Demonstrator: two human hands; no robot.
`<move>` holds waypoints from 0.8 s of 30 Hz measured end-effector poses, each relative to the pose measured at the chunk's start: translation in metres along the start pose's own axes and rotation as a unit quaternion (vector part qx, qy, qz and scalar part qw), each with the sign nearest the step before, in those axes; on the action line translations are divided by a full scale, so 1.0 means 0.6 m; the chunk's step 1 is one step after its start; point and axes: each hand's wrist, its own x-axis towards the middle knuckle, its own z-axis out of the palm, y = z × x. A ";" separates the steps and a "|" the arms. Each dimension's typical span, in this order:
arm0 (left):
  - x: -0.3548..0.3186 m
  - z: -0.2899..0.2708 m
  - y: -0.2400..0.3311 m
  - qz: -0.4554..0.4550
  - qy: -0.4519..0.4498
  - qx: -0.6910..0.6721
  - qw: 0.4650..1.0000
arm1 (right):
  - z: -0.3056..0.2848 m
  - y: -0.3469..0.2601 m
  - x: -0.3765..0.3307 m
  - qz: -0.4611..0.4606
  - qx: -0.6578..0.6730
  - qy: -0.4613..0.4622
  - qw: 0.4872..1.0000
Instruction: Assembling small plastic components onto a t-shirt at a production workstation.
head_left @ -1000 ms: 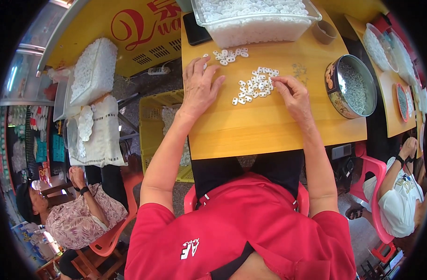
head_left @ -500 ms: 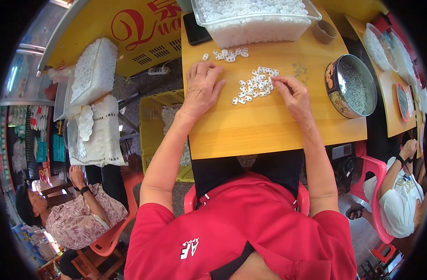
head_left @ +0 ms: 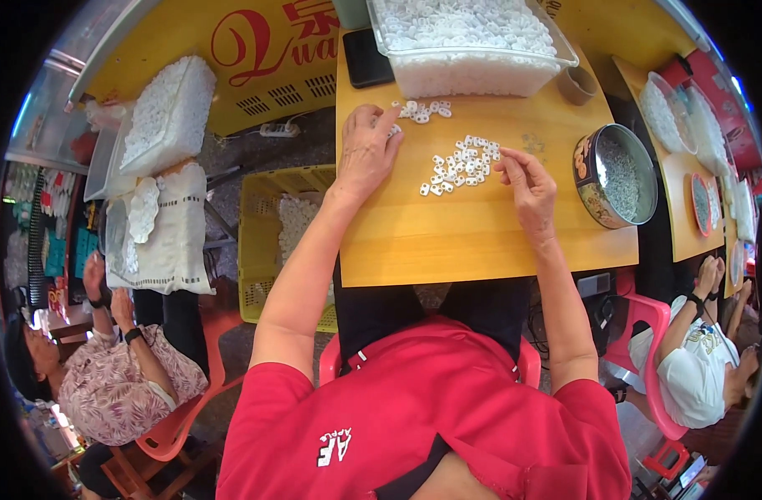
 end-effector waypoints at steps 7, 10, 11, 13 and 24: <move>-0.004 0.009 -0.018 -0.016 0.064 -0.033 0.997 | 0.086 -0.018 0.080 -0.021 -0.204 -0.104 0.973; -0.005 0.012 -0.018 -0.027 0.077 -0.055 0.995 | 0.113 -0.003 0.126 -0.077 -0.277 -0.083 0.954; -0.004 0.013 -0.015 -0.031 0.075 -0.062 0.995 | 0.119 0.005 0.135 -0.081 -0.281 -0.081 0.953; -0.007 0.013 -0.014 -0.025 0.082 -0.065 0.994 | 0.137 0.013 0.145 -0.086 -0.352 -0.078 0.929; -0.009 0.018 -0.017 -0.042 0.084 -0.068 0.993 | 0.156 0.021 0.144 -0.146 -0.456 -0.086 0.873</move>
